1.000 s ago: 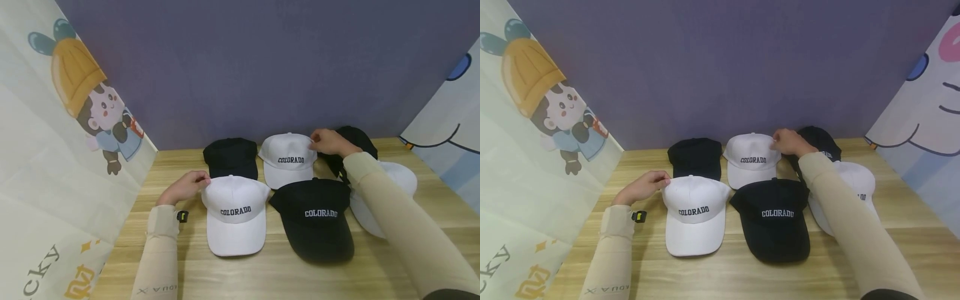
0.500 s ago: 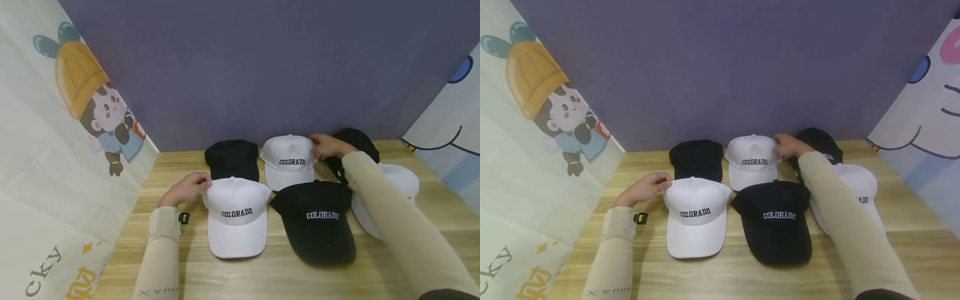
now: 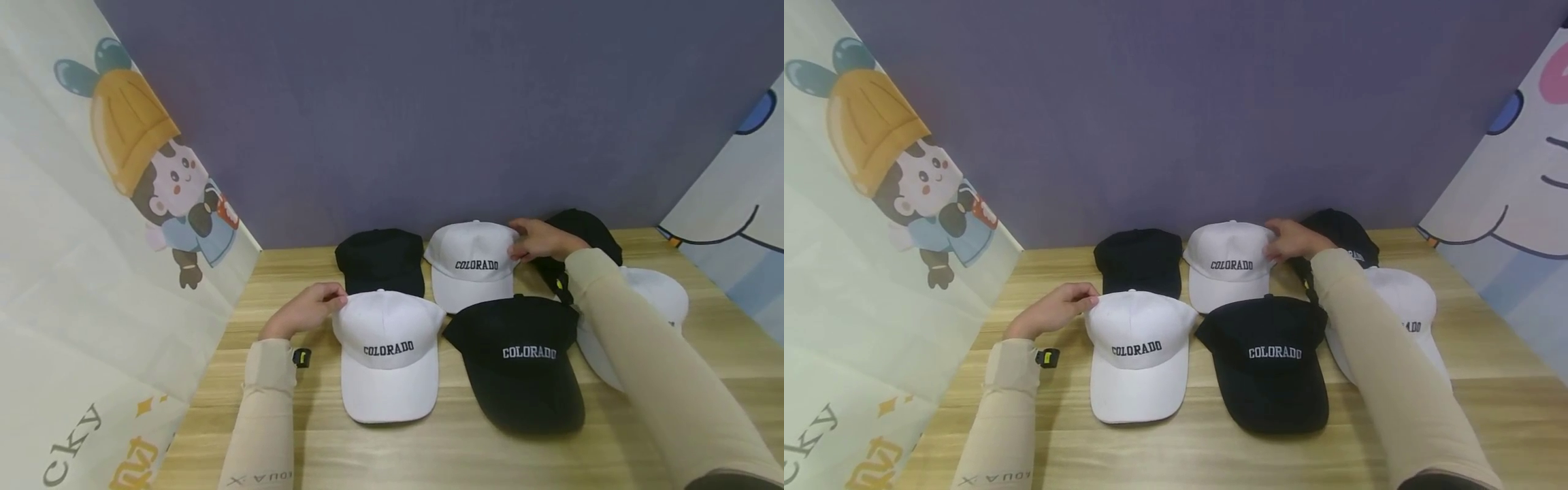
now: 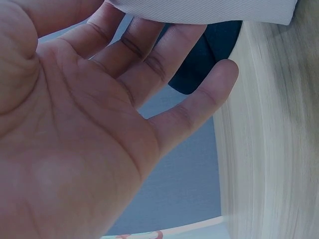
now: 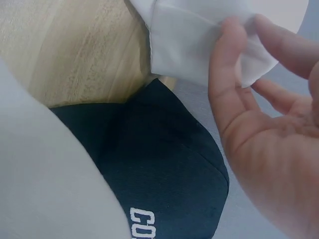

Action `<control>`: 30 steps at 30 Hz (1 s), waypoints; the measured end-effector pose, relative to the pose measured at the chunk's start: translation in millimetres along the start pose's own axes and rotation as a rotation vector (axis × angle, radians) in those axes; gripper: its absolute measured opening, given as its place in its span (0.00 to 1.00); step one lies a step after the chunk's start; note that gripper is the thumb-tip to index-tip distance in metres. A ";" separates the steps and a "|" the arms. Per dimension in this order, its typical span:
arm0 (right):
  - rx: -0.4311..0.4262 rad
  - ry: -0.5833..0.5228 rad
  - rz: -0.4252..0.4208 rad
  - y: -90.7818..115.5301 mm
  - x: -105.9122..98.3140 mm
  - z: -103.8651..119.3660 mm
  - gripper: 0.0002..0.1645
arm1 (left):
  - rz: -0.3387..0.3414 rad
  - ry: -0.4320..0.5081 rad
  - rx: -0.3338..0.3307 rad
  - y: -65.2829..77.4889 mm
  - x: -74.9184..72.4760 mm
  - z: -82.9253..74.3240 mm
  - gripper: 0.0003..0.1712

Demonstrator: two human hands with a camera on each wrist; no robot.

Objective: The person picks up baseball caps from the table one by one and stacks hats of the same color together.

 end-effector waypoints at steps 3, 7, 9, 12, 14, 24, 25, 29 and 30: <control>-0.002 -0.026 0.002 3.5 -1.4 0.5 0.47 | -0.002 -0.015 0.013 -1.8 0.2 -0.8 0.09; -0.007 -0.060 0.006 8.1 -2.5 1.1 0.44 | -0.007 -0.028 0.021 -4.0 0.6 -0.2 0.09; -0.008 -0.074 0.009 9.6 -2.9 1.3 0.41 | -0.008 -0.022 0.017 -4.2 0.6 0.4 0.09; -0.010 -0.085 0.018 11.4 -3.3 1.9 0.37 | -0.008 -0.016 0.012 -3.9 0.3 1.2 0.09; -0.007 -0.085 0.017 12.0 -4.3 1.9 0.34 | -0.007 -0.015 0.011 -3.6 0.3 1.5 0.09; -0.041 -0.173 0.007 16.5 -4.7 9.3 0.28 | -0.008 -0.021 0.000 -1.0 -1.2 0.0 0.09; -0.049 -0.180 0.002 17.6 -4.3 10.6 0.29 | -0.009 -0.020 0.000 -1.1 -1.2 -0.2 0.09; -0.066 -0.201 -0.021 22.2 -2.4 15.0 0.29 | -0.003 -0.015 -0.009 -0.2 -0.6 -0.1 0.09; -0.067 -0.203 -0.029 23.3 -2.2 16.1 0.29 | -0.002 -0.014 -0.011 -0.2 -0.4 0.0 0.09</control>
Point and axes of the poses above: each hand's wrist, its own y-axis away from the middle knuckle, its own x-axis out of the palm, z = x × y, the point moved 8 cm from there along -y, towards the middle knuckle, and after that the axes turned 4 degrees about -x, right-handed, at the moved point
